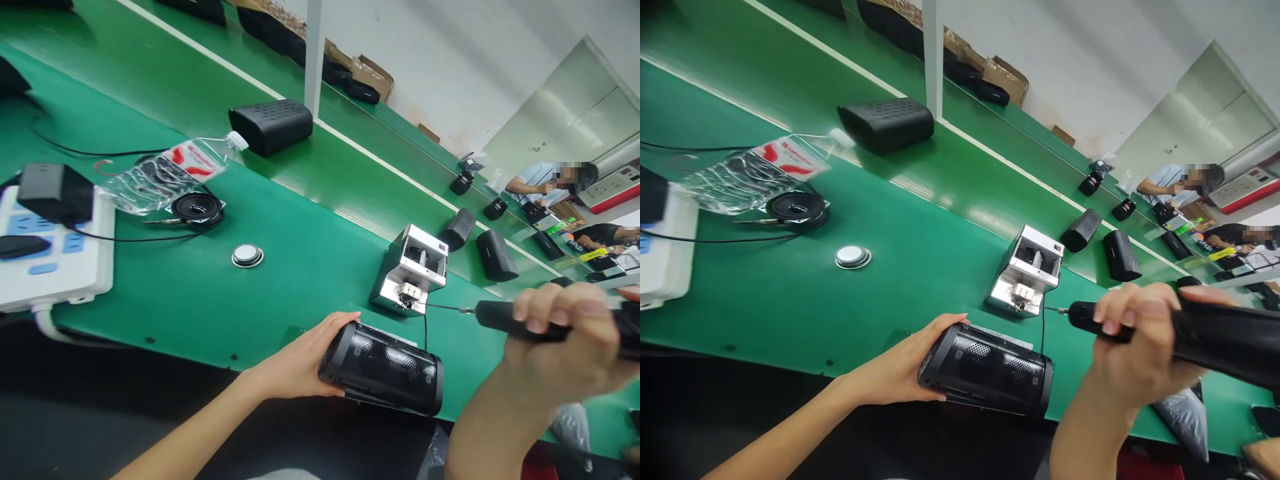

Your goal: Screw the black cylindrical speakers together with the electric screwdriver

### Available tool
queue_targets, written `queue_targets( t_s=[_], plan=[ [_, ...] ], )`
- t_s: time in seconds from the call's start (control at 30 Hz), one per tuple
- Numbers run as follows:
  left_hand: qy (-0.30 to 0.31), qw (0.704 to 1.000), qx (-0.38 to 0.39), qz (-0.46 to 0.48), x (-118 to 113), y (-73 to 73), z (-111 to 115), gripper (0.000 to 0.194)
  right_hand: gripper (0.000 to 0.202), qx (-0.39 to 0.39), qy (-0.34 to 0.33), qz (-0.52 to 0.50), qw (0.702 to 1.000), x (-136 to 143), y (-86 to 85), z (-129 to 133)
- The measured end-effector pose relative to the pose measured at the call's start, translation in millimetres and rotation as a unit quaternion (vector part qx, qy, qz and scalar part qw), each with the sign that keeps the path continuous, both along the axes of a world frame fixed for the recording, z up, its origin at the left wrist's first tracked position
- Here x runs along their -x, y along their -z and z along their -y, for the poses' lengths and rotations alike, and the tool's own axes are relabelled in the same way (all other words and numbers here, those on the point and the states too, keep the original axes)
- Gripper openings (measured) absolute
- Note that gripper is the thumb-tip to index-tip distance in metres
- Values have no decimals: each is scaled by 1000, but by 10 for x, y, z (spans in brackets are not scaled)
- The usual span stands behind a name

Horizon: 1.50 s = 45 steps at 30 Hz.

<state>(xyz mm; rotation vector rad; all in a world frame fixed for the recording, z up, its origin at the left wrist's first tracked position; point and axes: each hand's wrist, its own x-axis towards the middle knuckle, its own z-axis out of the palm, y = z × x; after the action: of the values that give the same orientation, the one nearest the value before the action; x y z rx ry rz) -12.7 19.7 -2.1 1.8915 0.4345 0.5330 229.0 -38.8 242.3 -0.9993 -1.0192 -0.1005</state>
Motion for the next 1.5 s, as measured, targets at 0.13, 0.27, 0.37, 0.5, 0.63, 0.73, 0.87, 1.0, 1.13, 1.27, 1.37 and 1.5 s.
queue_targets(
  t_s=[0.13, 0.27, 0.37, 0.5, 0.63, 0.73, 0.87, 1.0, 1.13, 1.27, 1.37, 1.5],
  plan=[
    [-1, 1000, 8, 0, 4, 2, 0, 119, 30, 14, -44, 13, 999, 114, 187, -199],
    [0, 1000, 15, -3, 13, 18, 10, 118, 26, 46, -43, 15, 998, 96, 332, -382],
    [4, 1000, 16, -2, 19, 13, 11, 119, 27, 63, -34, -1, 997, 81, 365, -431],
    [-2, 1000, 14, -3, 27, -14, 7, 118, 30, 64, -16, -19, 998, 85, 386, -456],
    [-4, 1000, 5, -9, 30, -32, 9, 117, 30, 84, -26, -19, 996, 81, 390, -402],
    [-3, 1000, -2, -13, 32, -37, 12, 117, 28, 86, -13, -16, 996, 64, 323, -244],
    [-5, 1000, -7, -16, 44, -43, 8, 111, 29, 74, 22, -16, 997, 12, 146, 90],
    [-3, 1000, -9, -10, 68, -14, -1, 107, 33, 77, 79, -13, 994, -73, 30, 380],
    [-3, 1000, -8, -8, 68, 44, -1, 105, 35, 88, 102, -15, 991, -145, 43, 526],
    [-12, 1000, -6, -17, 55, 33, -7, 104, 33, 92, 80, -2, 993, -184, 87, 557],
    [-15, 999, 6, -34, 97, -2, 7, 100, 31, 107, 39, -6, 993, -232, 153, 520],
    [-22, 999, -5, -39, 146, -24, 44, 90, 32, 106, 5, -27, 994, -208, 362, 508]
  ],
)
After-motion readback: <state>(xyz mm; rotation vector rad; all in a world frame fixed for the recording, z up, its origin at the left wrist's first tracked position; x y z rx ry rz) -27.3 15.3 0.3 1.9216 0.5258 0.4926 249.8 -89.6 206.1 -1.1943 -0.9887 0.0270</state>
